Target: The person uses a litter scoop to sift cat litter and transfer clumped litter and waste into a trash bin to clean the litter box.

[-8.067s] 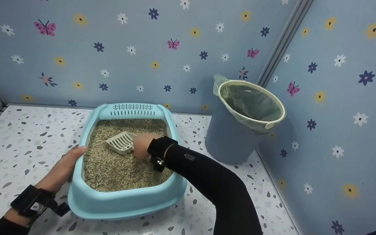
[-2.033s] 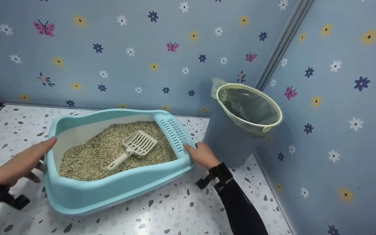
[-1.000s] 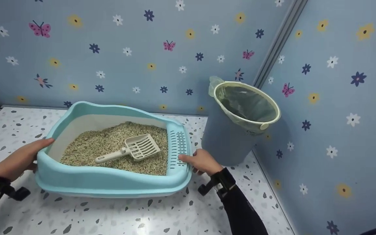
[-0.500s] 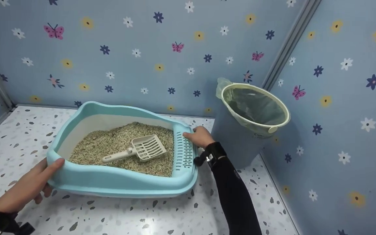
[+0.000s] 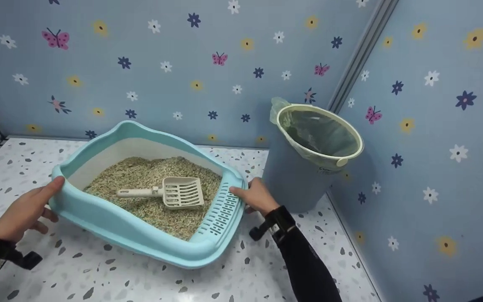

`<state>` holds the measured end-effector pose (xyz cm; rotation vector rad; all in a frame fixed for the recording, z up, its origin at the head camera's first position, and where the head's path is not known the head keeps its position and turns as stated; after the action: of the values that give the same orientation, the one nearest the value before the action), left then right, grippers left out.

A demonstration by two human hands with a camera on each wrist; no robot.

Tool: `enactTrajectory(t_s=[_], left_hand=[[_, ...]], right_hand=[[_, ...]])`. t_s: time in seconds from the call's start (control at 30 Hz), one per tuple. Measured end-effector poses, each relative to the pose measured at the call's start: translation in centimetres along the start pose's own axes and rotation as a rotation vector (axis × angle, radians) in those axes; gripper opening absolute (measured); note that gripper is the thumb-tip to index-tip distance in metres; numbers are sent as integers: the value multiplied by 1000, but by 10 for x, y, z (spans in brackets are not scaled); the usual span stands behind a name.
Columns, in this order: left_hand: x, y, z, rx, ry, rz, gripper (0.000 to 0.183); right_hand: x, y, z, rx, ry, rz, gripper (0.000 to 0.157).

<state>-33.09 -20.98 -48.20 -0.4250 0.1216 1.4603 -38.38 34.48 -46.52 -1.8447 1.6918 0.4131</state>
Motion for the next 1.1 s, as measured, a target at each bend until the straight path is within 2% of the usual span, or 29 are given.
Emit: enactTrajectory(t_s=[0.13,0.2,0.27,0.4,0.53,0.63,0.7,0.77,0.9,0.97,1.1], left_hand=[[-4,17,7,-4,-28,32,116],[-6,17,9,-16,-30,61,119],[-2,12,9,-20,-17,77,121],[23,-9,10,8,13,69,118],[52,-29,12,16,-4,59,112],[68,-35,14,13,-49,54,107],[76,-34,16,11,-76,46,109],[80,-31,18,9,-87,42,122],[76,-19,18,5,-68,48,141],[72,-11,17,11,-90,46,137],[63,9,16,31,-155,13,109]], right_hand=[[9,-24,5,15,33,65,57],[11,-27,3,8,11,53,63],[9,-24,-1,-20,-53,25,75],[3,0,-14,-114,-241,-15,92],[3,30,-33,-218,-349,-108,80],[4,44,-46,-265,-398,-171,70],[3,49,-49,-262,-431,-174,66],[2,53,-49,-248,-444,-167,63],[2,53,-46,-226,-437,-131,61],[3,49,-43,-220,-425,-114,61],[8,33,-35,-207,-407,-87,63]])
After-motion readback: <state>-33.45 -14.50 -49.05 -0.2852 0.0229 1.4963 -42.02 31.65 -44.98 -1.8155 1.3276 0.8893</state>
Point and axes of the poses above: each hand's wrist, its own y-axis towards the middle knuckle, its own x-axis out of the palm, z = x × y, the point moved 4 cm from there along y, towards the middle knuckle, and after that the axes turned 5 degrees about -y, right-handed, at the moved point
